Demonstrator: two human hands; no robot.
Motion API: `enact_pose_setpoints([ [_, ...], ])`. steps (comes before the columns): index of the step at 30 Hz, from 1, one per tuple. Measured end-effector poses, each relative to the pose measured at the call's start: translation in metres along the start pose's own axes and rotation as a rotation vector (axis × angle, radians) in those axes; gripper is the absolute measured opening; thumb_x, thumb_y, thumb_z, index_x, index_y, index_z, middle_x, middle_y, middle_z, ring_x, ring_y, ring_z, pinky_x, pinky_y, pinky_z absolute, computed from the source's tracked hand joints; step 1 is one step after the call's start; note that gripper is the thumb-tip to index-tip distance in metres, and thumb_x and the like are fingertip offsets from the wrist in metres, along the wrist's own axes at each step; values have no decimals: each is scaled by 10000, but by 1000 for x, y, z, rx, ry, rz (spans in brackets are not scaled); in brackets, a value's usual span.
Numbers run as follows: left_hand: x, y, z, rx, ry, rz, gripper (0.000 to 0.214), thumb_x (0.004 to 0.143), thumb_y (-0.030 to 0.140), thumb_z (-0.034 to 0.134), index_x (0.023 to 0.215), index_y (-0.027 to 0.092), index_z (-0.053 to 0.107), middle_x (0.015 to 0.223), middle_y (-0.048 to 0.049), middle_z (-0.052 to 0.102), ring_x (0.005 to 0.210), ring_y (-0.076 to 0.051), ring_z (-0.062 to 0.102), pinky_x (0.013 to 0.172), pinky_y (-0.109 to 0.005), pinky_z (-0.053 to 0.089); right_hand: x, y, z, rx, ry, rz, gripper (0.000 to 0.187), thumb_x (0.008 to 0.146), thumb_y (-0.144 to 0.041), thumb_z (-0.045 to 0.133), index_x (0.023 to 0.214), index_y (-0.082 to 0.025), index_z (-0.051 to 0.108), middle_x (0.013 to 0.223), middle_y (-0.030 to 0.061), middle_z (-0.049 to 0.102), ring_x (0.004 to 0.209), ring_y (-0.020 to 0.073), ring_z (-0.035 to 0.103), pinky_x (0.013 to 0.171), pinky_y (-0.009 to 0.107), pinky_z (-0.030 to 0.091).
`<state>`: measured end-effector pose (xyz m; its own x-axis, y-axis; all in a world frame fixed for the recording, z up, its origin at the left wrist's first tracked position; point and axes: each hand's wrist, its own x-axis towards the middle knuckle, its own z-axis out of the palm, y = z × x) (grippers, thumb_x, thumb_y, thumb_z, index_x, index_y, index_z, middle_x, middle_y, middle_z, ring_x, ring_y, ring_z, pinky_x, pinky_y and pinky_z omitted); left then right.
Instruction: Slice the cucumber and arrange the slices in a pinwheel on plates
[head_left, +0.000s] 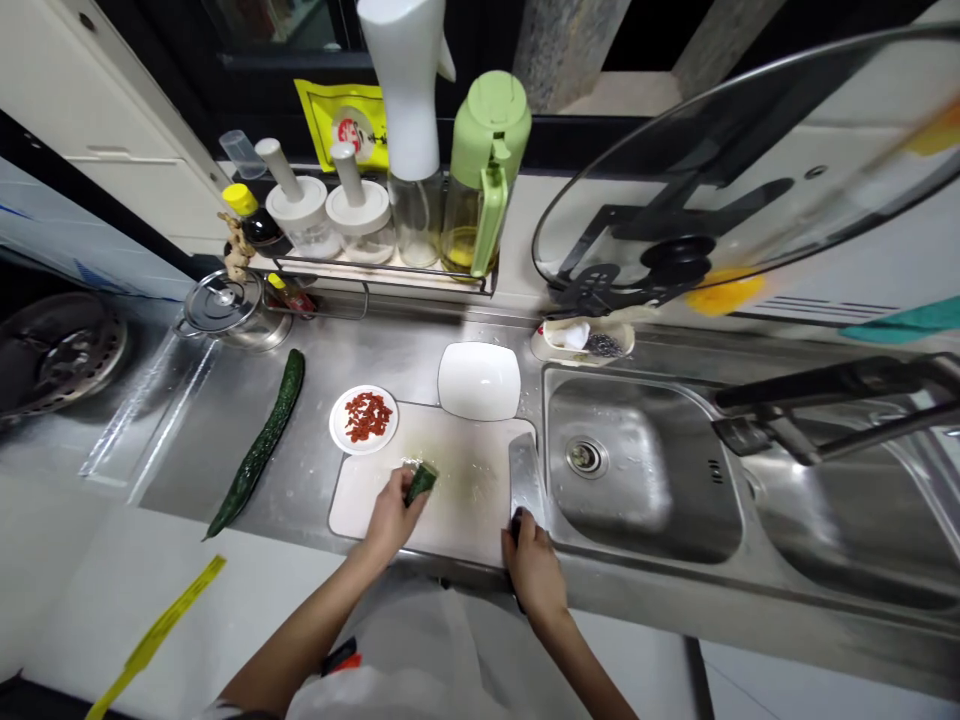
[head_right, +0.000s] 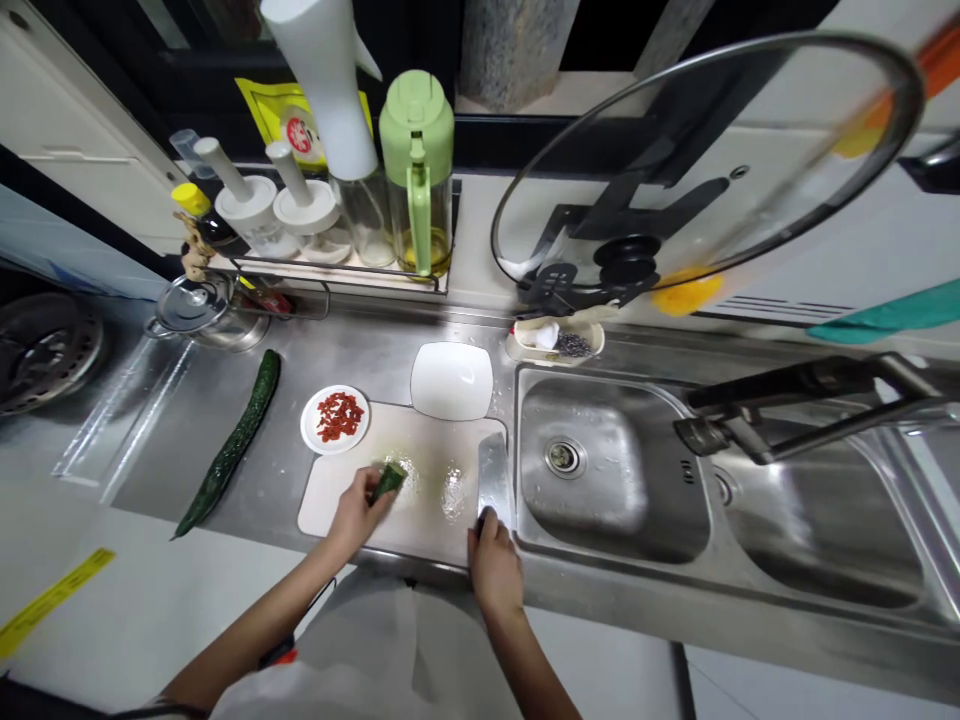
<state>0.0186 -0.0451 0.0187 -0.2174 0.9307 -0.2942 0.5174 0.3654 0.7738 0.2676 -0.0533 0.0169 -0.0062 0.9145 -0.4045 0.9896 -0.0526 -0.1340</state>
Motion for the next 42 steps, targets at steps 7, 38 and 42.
enact_pose_setpoints([
  [7, 3, 14, 39, 9, -144, 129, 262, 822, 282, 558, 1064, 186, 532, 981, -75, 657, 892, -191, 629, 798, -331, 494, -8, 15, 12, 220, 200, 9, 341, 905, -295, 360, 1193, -141, 457, 1030, 133, 596, 856, 220, 615, 749, 343, 474],
  [38, 14, -26, 58, 152, 71, 566, 297, 884, 231, 518, 1172, 201, 580, 1198, -118, 596, 1168, -232, 534, 1004, -466, 463, 30, -40, -36, 135, -172, -240, 540, 816, -44, 375, 1332, -180, 460, 1219, 171, 560, 864, 203, 649, 702, 267, 470],
  [42, 13, -29, 59, 162, 57, 565, 296, 887, 231, 516, 1174, 207, 584, 1176, -109, 608, 1168, -228, 535, 1006, -465, 461, 34, -41, -42, 100, -217, -333, 607, 785, 0, 355, 1345, -207, 460, 1108, 115, 627, 820, 196, 651, 622, 236, 456],
])
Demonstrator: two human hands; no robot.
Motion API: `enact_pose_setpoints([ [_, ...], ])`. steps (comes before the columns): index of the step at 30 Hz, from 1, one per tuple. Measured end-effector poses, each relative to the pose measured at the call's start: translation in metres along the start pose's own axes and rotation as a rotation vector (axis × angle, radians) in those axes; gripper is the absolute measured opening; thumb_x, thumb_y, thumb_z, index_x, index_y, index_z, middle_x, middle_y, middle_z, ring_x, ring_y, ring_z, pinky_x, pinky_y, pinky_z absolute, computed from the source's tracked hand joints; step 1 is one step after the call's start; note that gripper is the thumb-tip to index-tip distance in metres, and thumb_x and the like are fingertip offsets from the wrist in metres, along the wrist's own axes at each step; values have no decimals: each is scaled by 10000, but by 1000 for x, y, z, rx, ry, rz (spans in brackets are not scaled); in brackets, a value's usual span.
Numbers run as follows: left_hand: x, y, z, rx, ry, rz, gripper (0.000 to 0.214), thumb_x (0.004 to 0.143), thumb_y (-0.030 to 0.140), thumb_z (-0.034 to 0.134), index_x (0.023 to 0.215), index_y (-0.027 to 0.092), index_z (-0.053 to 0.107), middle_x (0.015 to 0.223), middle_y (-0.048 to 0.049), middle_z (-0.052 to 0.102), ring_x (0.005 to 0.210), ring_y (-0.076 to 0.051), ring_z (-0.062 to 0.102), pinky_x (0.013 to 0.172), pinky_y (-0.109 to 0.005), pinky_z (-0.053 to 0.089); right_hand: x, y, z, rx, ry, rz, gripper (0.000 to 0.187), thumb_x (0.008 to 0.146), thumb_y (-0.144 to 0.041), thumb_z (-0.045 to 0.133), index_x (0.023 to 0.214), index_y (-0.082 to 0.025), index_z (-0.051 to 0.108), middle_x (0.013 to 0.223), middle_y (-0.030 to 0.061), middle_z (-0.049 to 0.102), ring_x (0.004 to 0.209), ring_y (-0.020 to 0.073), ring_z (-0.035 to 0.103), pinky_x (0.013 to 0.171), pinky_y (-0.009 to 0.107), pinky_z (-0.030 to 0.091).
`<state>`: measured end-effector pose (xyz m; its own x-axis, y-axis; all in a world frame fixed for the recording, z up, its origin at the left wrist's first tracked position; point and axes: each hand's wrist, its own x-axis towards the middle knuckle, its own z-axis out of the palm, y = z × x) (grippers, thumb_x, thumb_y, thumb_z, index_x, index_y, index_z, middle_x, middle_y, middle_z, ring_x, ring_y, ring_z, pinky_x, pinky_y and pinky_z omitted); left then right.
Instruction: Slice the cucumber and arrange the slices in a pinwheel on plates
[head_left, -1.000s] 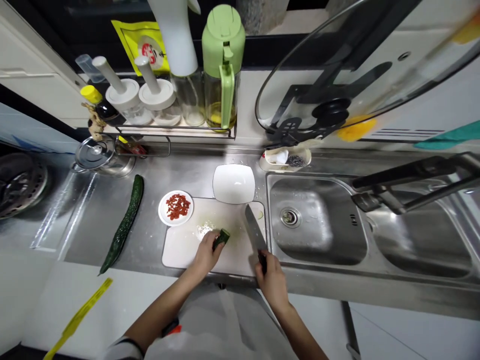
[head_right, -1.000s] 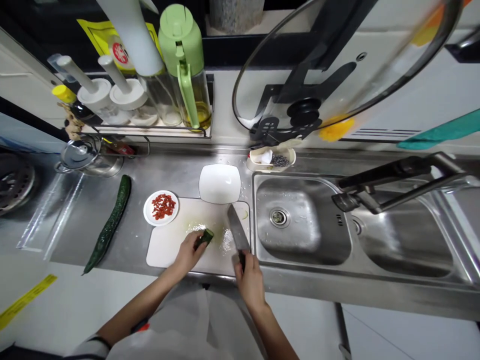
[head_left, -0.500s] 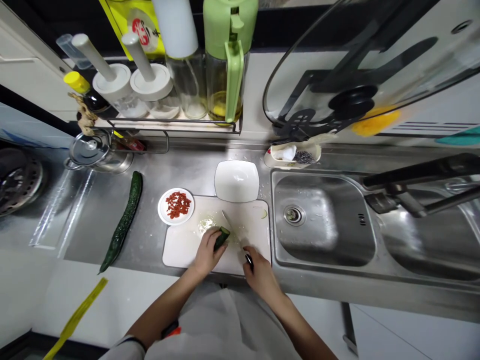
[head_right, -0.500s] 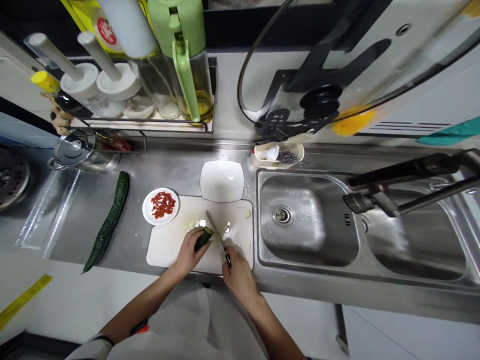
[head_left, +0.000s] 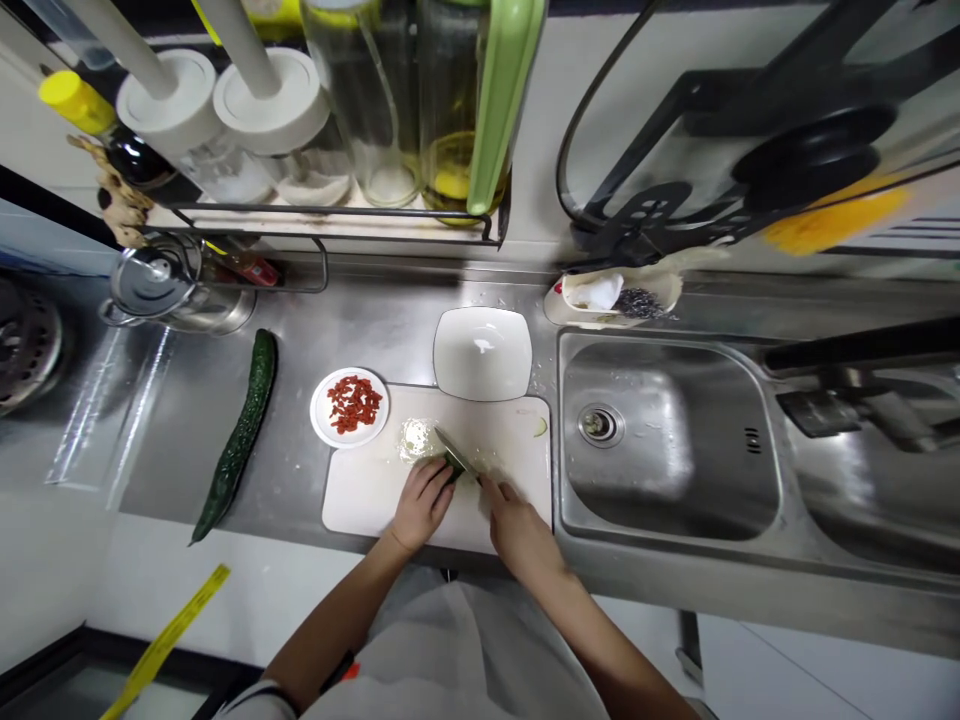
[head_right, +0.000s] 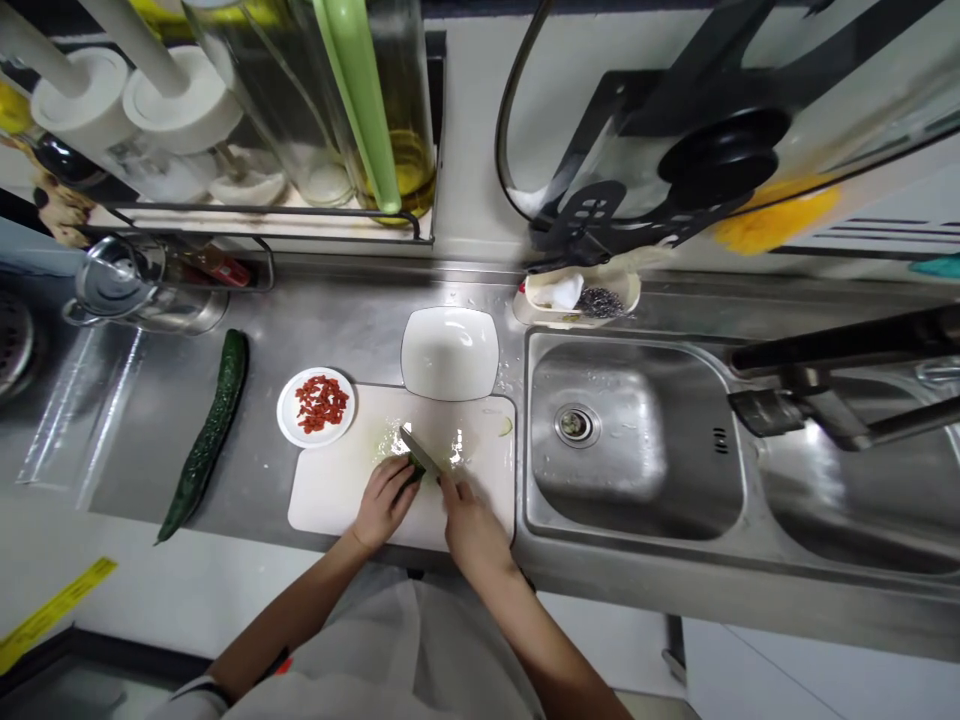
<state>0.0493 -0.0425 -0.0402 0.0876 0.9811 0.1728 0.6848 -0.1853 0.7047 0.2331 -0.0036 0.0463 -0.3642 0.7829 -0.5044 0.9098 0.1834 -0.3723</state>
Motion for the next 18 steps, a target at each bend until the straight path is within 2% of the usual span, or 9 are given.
enact_pose_setpoints([
  [7, 0, 0, -1, 8, -7, 28, 258, 884, 207, 521, 1133, 193, 589, 1110, -109, 622, 1117, -229, 549, 979, -457, 466, -34, 4, -4, -169, 16, -24, 645, 765, 16, 367, 1335, -265, 475, 988, 83, 661, 667, 174, 649, 497, 222, 421],
  [11, 0, -1, -2, 15, -20, 28, 230, 886, 204, 517, 1101, 190, 597, 1095, -110, 621, 1098, -227, 550, 973, -452, 461, -46, 3, -4, -223, 1, -36, 633, 754, 25, 370, 1308, -251, 505, 996, 97, 661, 673, 180, 652, 525, 222, 442],
  [18, 1, 0, -2, 32, 11, 72, 221, 882, 190, 523, 1091, 170, 591, 1077, -117, 621, 1071, -225, 560, 944, -439, 472, -50, -1, -10, -227, -86, -32, 624, 776, 18, 361, 1351, -204, 462, 1029, 120, 638, 708, 180, 652, 621, 228, 488],
])
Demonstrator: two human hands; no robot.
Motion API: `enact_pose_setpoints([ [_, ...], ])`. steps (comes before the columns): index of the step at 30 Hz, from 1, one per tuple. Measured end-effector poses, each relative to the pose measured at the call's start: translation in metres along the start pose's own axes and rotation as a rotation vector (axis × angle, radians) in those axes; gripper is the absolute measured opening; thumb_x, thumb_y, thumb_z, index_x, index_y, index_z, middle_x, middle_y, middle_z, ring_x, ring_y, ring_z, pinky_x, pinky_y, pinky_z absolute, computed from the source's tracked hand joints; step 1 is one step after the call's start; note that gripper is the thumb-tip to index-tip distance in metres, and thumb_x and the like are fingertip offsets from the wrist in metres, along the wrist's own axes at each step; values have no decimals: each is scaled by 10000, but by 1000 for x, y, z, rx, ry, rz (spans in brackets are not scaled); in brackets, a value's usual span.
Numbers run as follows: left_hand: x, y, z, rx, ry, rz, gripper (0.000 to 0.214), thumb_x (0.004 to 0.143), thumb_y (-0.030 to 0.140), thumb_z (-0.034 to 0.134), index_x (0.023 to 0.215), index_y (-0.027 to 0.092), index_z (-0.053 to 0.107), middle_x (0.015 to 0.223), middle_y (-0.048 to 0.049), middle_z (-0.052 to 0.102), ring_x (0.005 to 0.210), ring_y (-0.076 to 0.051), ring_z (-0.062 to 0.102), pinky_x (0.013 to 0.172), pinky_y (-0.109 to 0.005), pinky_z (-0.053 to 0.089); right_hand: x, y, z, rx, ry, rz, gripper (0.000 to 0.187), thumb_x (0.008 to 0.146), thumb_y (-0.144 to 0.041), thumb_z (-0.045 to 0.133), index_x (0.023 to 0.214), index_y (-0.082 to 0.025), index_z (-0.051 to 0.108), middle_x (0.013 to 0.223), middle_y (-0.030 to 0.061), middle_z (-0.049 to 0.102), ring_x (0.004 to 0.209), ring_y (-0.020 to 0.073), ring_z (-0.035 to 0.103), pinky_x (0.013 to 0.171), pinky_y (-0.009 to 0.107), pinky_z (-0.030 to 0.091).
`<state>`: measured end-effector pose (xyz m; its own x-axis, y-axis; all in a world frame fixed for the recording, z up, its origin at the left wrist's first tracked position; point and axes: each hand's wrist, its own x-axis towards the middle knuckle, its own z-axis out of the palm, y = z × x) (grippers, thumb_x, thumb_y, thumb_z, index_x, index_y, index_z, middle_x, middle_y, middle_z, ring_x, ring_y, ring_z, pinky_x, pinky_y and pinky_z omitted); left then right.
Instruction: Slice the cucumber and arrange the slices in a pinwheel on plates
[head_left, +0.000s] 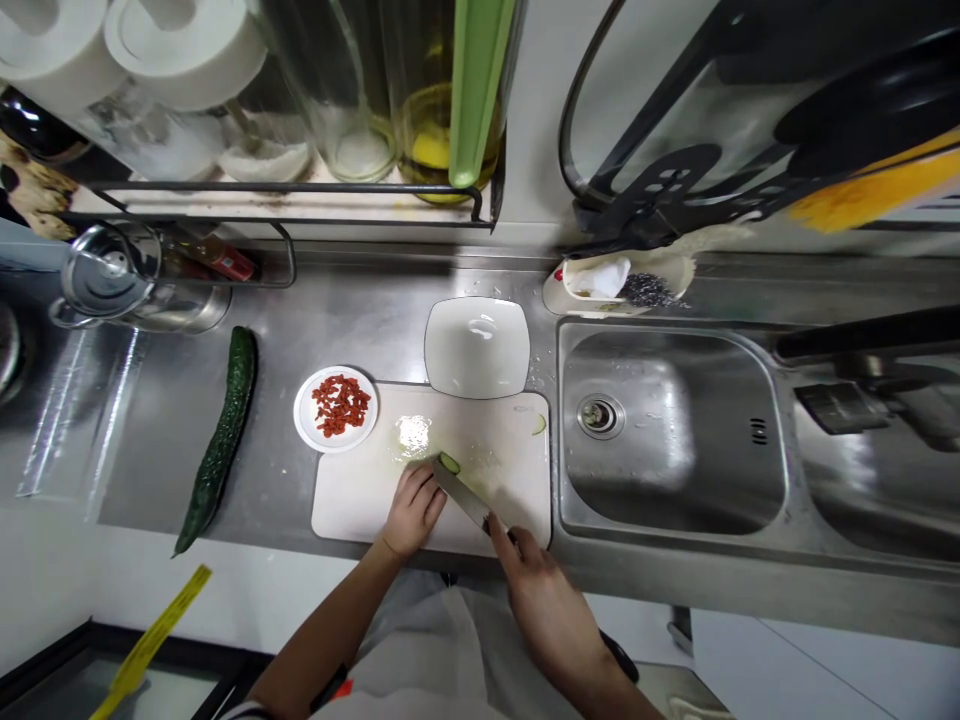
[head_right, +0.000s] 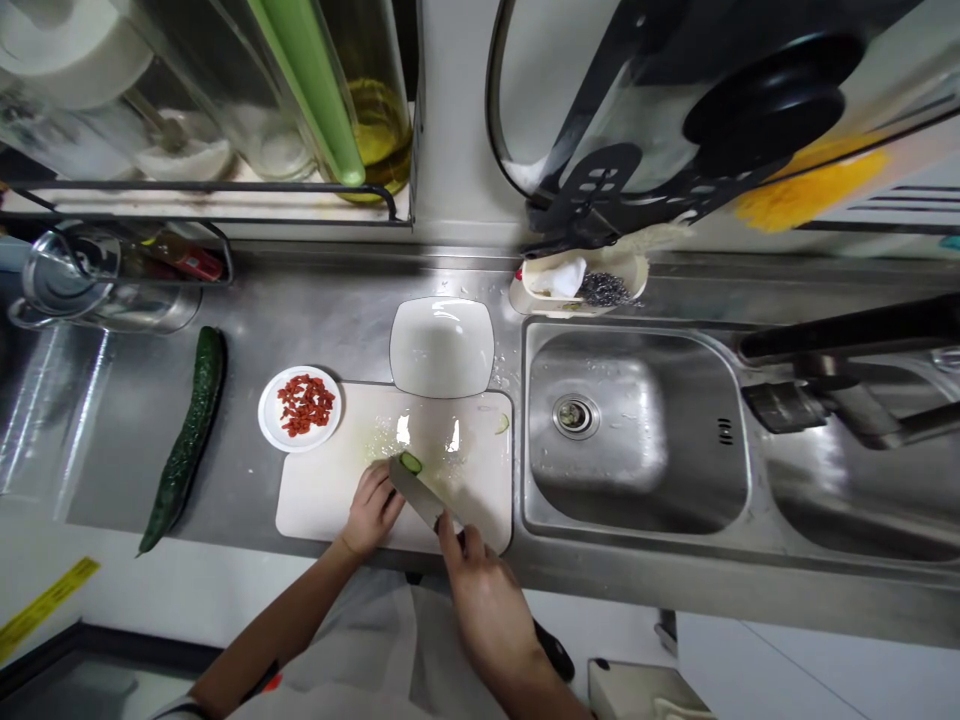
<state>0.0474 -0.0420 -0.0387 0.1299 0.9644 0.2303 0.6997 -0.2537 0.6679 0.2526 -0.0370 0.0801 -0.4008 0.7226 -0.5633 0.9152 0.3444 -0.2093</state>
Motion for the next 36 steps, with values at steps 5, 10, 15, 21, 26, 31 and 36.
enact_pose_setpoints([
  [5, 4, 2, -1, 20, 33, 39, 227, 869, 171, 542, 1091, 150, 583, 1062, -122, 614, 1051, -224, 564, 926, -437, 483, -1, -2, -11, 4, -102, 4, 612, 807, 4, 354, 1389, -179, 412, 1088, 138, 609, 799, 189, 652, 706, 246, 501],
  [10, 6, 4, -2, 27, 62, 66, 218, 856, 154, 562, 1072, 140, 585, 1035, -123, 615, 1029, -219, 567, 909, -425, 491, 0, -4, -16, 18, -176, 18, 628, 822, 12, 318, 1416, -182, 374, 1117, 147, 595, 823, 193, 652, 735, 262, 503],
  [15, 6, 4, -2, 10, 51, 66, 225, 852, 144, 565, 1077, 137, 581, 1050, -129, 613, 1036, -218, 563, 910, -424, 492, 2, -6, -19, 34, -226, 45, 628, 841, 8, 288, 1431, -198, 349, 1130, 141, 587, 878, 207, 648, 767, 279, 499],
  [21, 6, 4, -1, 11, 55, 67, 205, 864, 152, 548, 1066, 146, 585, 1032, -121, 618, 1037, -220, 572, 907, -431, 496, 4, -8, -27, 14, -284, 52, 608, 857, 1, 270, 1430, -188, 348, 1095, 147, 598, 888, 207, 645, 770, 260, 482],
  [26, 6, 3, -1, 21, 64, 87, 192, 877, 161, 532, 1062, 152, 582, 1000, -113, 628, 1014, -217, 583, 890, -437, 507, 6, -9, -30, -7, -283, 45, 593, 866, -2, 273, 1424, -184, 354, 1091, 150, 604, 879, 203, 647, 753, 255, 481],
  [31, 6, 3, 0, 20, 55, 69, 179, 876, 166, 537, 1047, 152, 588, 985, -109, 633, 1010, -217, 585, 889, -441, 505, 9, -9, -34, -31, -280, 38, 574, 868, -10, 294, 1410, -179, 373, 1077, 143, 611, 856, 203, 653, 698, 243, 480],
  [36, 5, 3, 0, 5, 52, 73, 214, 868, 151, 548, 1079, 142, 578, 990, -117, 632, 1020, -225, 582, 890, -445, 504, 11, -9, -35, -26, -264, 38, 556, 870, -23, 313, 1393, -196, 386, 1057, 124, 618, 819, 192, 659, 670, 234, 471],
])
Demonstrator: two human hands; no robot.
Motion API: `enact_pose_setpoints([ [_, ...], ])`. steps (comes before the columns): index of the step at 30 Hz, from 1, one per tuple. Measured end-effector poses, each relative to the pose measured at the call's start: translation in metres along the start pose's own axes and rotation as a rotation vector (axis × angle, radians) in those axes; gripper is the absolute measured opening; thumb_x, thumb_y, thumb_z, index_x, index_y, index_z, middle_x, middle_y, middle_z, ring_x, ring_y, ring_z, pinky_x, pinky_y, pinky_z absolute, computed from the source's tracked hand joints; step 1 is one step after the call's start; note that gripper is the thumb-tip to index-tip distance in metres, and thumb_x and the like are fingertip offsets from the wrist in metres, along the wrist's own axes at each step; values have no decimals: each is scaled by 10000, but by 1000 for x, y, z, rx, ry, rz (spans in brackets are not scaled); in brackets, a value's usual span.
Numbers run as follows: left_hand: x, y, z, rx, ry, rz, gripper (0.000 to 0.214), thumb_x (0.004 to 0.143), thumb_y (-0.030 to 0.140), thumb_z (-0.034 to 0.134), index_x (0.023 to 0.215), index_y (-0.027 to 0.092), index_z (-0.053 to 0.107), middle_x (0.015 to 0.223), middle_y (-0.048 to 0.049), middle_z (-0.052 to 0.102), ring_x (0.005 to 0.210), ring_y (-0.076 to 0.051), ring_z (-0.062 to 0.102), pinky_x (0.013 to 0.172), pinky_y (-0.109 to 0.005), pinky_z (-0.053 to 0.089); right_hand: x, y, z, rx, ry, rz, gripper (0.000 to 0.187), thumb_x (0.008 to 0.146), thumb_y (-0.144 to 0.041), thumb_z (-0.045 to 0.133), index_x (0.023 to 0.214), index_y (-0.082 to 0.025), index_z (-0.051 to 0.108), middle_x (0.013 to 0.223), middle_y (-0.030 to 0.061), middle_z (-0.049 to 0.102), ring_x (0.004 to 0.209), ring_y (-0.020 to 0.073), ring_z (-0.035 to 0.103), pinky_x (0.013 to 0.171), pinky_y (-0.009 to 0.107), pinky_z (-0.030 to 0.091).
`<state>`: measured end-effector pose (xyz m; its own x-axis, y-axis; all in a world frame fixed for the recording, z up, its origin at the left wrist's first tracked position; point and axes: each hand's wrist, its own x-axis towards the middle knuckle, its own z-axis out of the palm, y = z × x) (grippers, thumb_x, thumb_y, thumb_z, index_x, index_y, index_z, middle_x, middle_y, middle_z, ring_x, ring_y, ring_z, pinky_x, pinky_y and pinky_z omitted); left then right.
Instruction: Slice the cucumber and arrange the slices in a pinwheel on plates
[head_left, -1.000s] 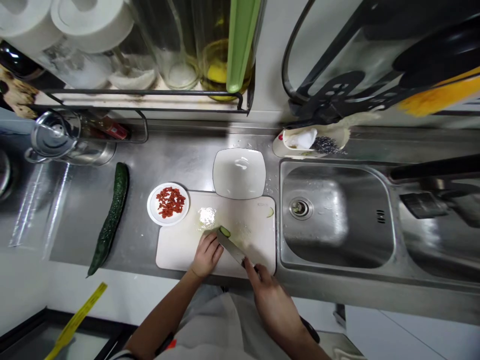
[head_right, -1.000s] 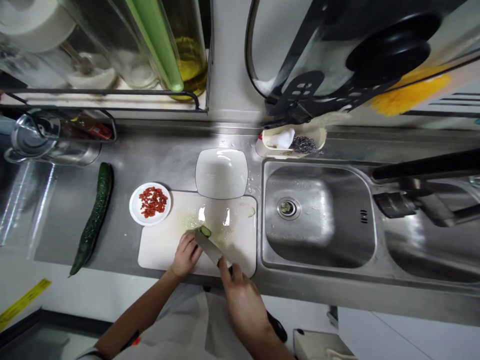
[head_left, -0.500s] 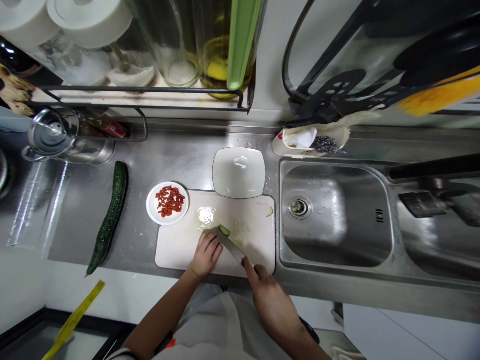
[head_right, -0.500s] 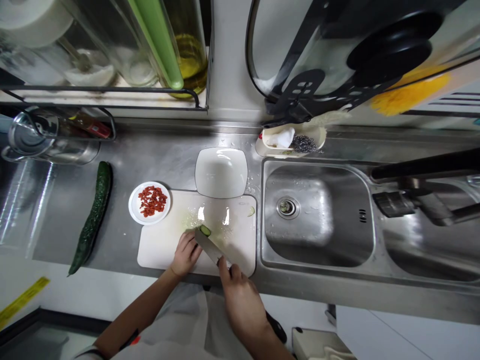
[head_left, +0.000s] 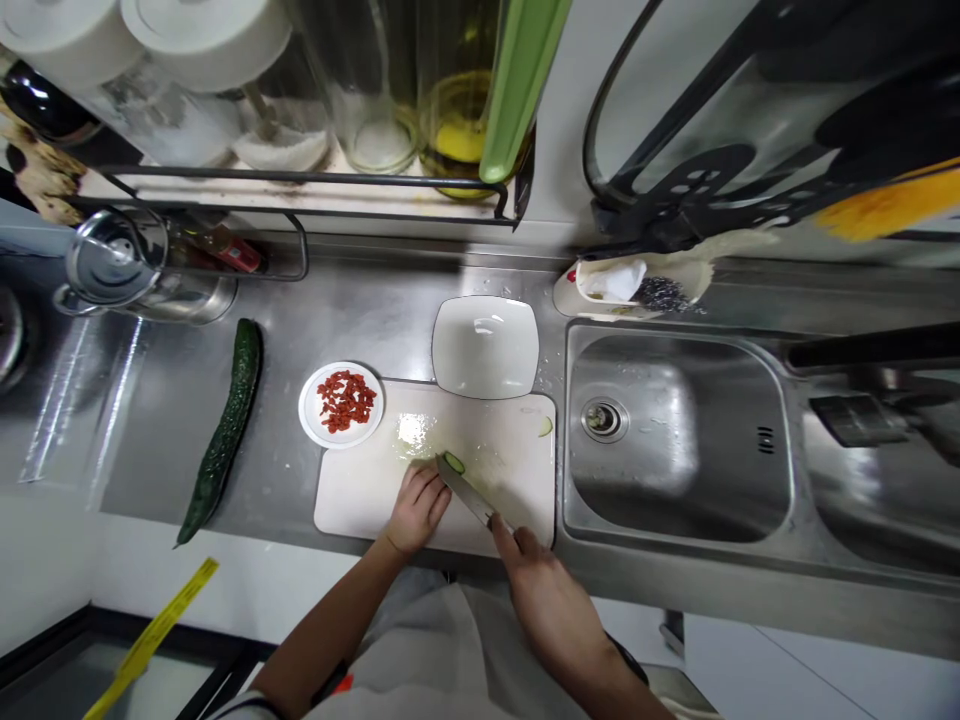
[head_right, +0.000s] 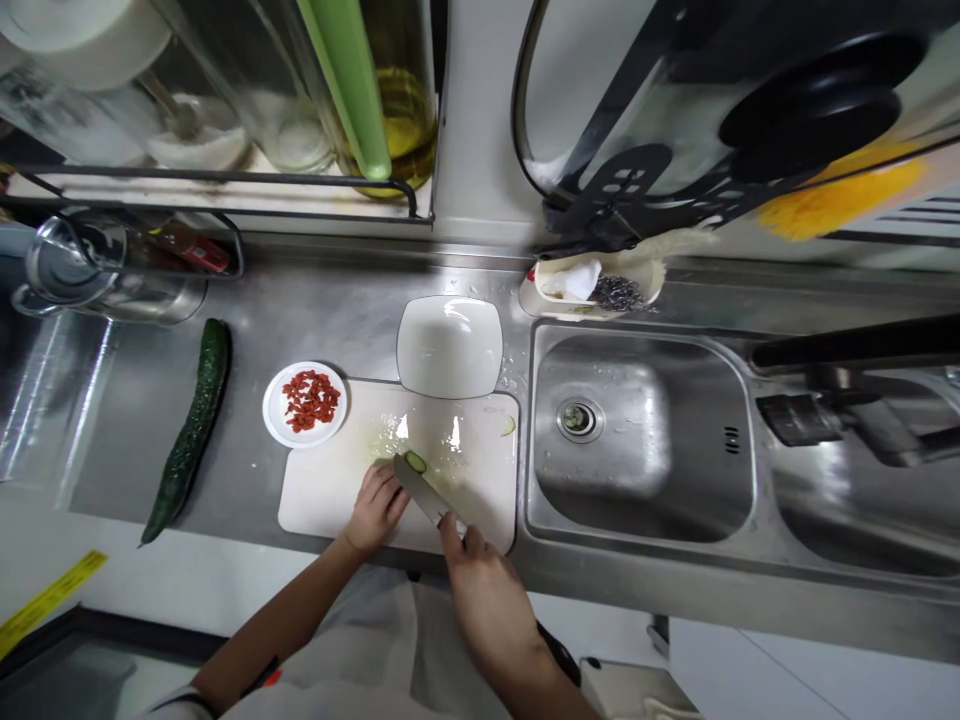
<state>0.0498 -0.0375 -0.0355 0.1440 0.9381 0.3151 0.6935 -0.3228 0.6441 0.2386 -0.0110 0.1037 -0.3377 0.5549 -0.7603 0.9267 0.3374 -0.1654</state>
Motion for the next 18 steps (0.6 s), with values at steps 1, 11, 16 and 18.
enact_pose_setpoints([
  [1, 0, 0, 0, -2, -2, -1, 220, 868, 150, 547, 1087, 142, 575, 994, -118, 632, 1024, -225, 582, 891, -446, 504, 1, 0, 0, 5, 1, 4, 553, 869, -23, 316, 1388, -201, 391, 1058, 121, 618, 817, 188, 659, 666, 228, 468],
  [11, -1, -1, 1, -3, -1, -8, 200, 874, 153, 537, 1069, 143, 581, 979, -110, 642, 1010, -216, 591, 886, -437, 506, 3, -1, -4, 38, -28, 4, 554, 863, -18, 298, 1378, -199, 393, 1079, 124, 616, 823, 187, 663, 665, 231, 457],
  [16, 1, 1, 0, -4, 6, -1, 199, 875, 153, 533, 1068, 144, 582, 947, -103, 647, 977, -211, 599, 876, -437, 507, 6, -4, -7, 34, -43, 23, 555, 860, -14, 284, 1372, -194, 401, 1091, 135, 611, 839, 208, 666, 666, 253, 465],
  [18, 1, 1, -1, -7, 1, -4, 207, 876, 154, 531, 1077, 142, 579, 958, -108, 648, 989, -214, 596, 878, -437, 506, 7, -5, -8, 40, -49, 19, 555, 862, -14, 280, 1373, -193, 400, 1090, 136, 612, 853, 210, 665, 679, 256, 466],
])
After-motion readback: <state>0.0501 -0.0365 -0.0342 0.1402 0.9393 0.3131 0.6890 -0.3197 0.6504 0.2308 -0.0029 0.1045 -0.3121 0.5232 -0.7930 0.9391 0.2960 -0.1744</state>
